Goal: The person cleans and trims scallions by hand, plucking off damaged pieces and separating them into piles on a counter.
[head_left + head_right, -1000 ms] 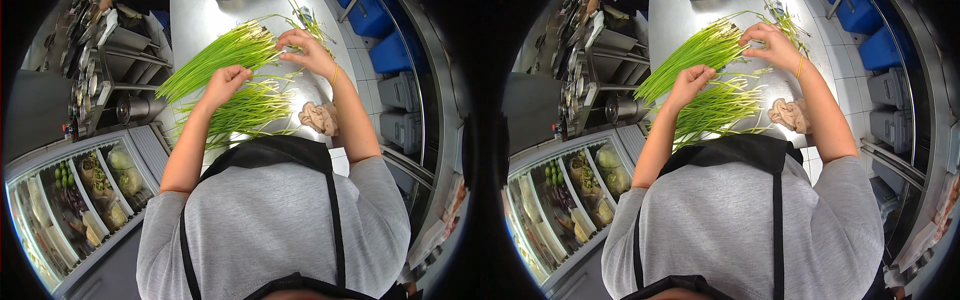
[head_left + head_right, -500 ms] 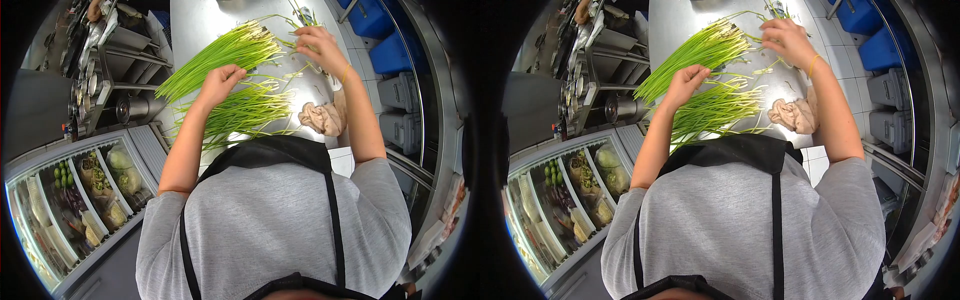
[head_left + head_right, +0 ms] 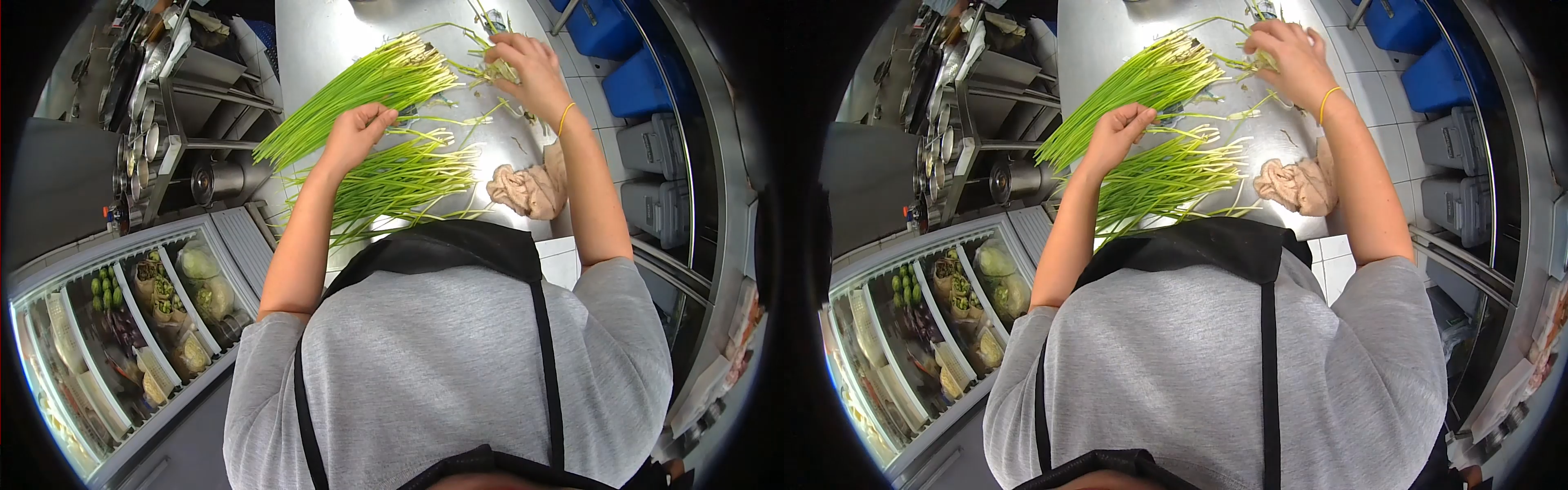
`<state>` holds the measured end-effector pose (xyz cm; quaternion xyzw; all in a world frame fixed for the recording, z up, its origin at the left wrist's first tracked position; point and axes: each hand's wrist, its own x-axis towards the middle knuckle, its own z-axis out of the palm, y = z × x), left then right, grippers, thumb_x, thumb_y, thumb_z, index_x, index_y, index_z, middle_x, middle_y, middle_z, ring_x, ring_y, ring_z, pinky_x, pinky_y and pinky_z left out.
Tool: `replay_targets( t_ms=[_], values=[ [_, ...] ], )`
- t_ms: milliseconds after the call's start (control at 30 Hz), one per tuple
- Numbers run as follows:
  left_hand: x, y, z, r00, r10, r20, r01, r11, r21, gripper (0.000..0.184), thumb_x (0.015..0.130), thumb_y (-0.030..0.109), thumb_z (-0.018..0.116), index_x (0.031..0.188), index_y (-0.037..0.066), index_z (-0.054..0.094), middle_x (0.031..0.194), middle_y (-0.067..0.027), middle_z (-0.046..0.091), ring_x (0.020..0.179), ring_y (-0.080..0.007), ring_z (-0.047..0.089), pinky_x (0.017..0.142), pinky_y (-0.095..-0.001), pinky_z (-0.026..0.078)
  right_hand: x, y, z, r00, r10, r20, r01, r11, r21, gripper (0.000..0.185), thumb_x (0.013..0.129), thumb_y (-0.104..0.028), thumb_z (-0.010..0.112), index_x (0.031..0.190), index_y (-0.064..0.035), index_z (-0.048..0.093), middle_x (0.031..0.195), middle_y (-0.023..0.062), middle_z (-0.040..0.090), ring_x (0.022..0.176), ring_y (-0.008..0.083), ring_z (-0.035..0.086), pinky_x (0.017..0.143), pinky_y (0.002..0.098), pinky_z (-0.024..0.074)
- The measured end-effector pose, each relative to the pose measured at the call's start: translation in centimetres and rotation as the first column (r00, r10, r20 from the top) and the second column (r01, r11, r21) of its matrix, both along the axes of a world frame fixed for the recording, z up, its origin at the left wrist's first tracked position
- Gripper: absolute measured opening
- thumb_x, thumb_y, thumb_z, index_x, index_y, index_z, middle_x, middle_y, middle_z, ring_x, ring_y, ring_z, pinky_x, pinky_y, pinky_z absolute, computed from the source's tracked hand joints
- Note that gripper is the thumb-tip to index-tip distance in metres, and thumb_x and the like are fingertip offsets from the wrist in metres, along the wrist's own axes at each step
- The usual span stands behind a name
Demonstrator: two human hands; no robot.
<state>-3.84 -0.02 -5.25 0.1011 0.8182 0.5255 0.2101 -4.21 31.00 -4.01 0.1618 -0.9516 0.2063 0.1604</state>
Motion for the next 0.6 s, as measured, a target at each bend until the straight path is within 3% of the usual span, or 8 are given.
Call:
replay_targets(
  t_ms=[67, 133, 333, 600],
  values=[
    [0.0, 0.2, 0.0, 1.000, -0.002, -0.005, 0.002, 1.000, -0.001, 0.026, 0.093, 0.029, 0.059, 0.084, 0.006, 0.067, 0.056, 0.0085, 0.038, 0.053, -0.0035, 0.032, 0.049, -0.0236, 0.027, 0.5, -1.4, 0.2, 0.999, 0.036, -0.036, -0.038, 0.998, -0.053, 0.015, 0.074, -0.019, 0.072, 0.085, -0.0167, 0.062, 0.118, -0.0042, 0.055, 0.114, 0.0217, 0.047, 0.104, 0.0470, 0.0272],
    [0.0, 0.3, 0.3, 1.000, -0.002, -0.007, 0.001, 1.000, -0.006, 0.025, 0.093, 0.029, 0.059, 0.084, 0.006, 0.067, 0.056, 0.0085, 0.038, 0.053, -0.0035, 0.032, 0.048, -0.0237, 0.027, 1.1, -3.3, 0.6, 0.971, 0.175, -0.163, -0.184, 0.982, -0.045, 0.015, 0.075, -0.021, 0.072, 0.086, -0.0182, 0.062, 0.117, -0.0051, 0.055, 0.113, 0.0210, 0.047, 0.103, 0.0476, 0.0279],
    [0.3, 0.8, 1.4, 0.998, -0.049, 0.046, 0.048, 0.998, 0.033, 0.028, 0.094, 0.031, 0.059, 0.083, 0.006, 0.065, 0.061, 0.0070, 0.044, 0.057, -0.0039, 0.037, 0.052, -0.0212, 0.029, 0.8, -6.0, 0.0, 0.950, 0.185, -0.252, -0.190, 0.982, 0.005, 0.016, 0.071, -0.026, 0.073, 0.083, -0.0188, 0.065, 0.112, -0.0063, 0.056, 0.112, 0.0186, 0.048, 0.102, 0.0461, 0.0295],
    [0.1, 0.4, 1.3, 0.997, -0.072, -0.032, 0.072, 0.997, -0.004, 0.024, 0.092, 0.027, 0.060, 0.087, 0.005, 0.067, 0.060, 0.0076, 0.044, 0.057, -0.0038, 0.034, 0.051, -0.0228, 0.030, 0.6, -4.1, -0.1, 0.935, 0.239, -0.262, -0.226, 0.971, 0.081, 0.010, 0.075, -0.024, 0.070, 0.080, -0.0168, 0.064, 0.113, -0.0078, 0.056, 0.113, 0.0170, 0.048, 0.102, 0.0469, 0.0292]
  ],
)
